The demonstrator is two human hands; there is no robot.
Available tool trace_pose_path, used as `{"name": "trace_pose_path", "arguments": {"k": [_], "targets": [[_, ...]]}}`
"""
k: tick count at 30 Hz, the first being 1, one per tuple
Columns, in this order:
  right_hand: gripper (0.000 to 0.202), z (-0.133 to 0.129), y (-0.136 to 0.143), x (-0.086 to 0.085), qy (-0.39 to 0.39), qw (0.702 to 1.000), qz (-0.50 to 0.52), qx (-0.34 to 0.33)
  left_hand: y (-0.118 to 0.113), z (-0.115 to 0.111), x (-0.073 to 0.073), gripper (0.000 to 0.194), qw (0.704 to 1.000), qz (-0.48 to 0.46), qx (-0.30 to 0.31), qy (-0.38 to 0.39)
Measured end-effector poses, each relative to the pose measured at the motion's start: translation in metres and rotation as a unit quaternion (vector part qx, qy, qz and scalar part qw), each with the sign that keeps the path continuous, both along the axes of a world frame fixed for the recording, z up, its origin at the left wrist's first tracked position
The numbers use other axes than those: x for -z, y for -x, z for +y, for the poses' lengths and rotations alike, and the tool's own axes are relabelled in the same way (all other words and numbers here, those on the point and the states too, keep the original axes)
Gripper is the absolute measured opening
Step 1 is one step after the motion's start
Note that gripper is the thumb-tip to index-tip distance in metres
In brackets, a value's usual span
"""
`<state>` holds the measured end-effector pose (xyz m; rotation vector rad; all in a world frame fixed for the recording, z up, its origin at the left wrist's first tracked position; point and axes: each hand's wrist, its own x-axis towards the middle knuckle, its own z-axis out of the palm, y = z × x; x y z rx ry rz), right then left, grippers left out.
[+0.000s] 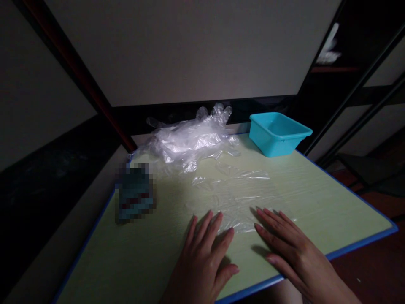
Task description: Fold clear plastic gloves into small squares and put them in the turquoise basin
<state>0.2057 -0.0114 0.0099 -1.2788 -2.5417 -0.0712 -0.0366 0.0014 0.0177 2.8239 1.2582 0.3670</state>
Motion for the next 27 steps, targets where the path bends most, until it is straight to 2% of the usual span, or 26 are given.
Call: {"name": "trace_pose_path", "arguments": {"k": [9, 14, 17, 20, 27], "targets": [[0.048, 0.0, 0.0, -0.001, -0.001, 1.0, -0.004, -0.002, 0.004, 0.0, 0.001, 0.061, 0.999, -0.028, -0.025, -0.003], [0.05, -0.001, 0.001, 0.001, -0.007, 1.0, -0.007, 0.012, 0.005, 0.001, 0.002, 0.047, 0.998, -0.039, -0.021, -0.047], [0.052, -0.002, 0.001, 0.002, -0.012, 1.0, 0.001, 0.021, 0.007, 0.002, 0.0, 0.033, 0.991, -0.087, -0.017, -0.102], [0.052, -0.002, 0.001, 0.002, -0.018, 1.0, 0.003, 0.02, 0.009, 0.004, -0.001, 0.024, 0.98, -0.137, -0.041, -0.138], [0.05, 0.0, 0.001, 0.005, -0.028, 0.999, -0.01, 0.02, 0.011, 0.003, -0.001, 0.019, 0.977, -0.154, -0.048, -0.137]]}}
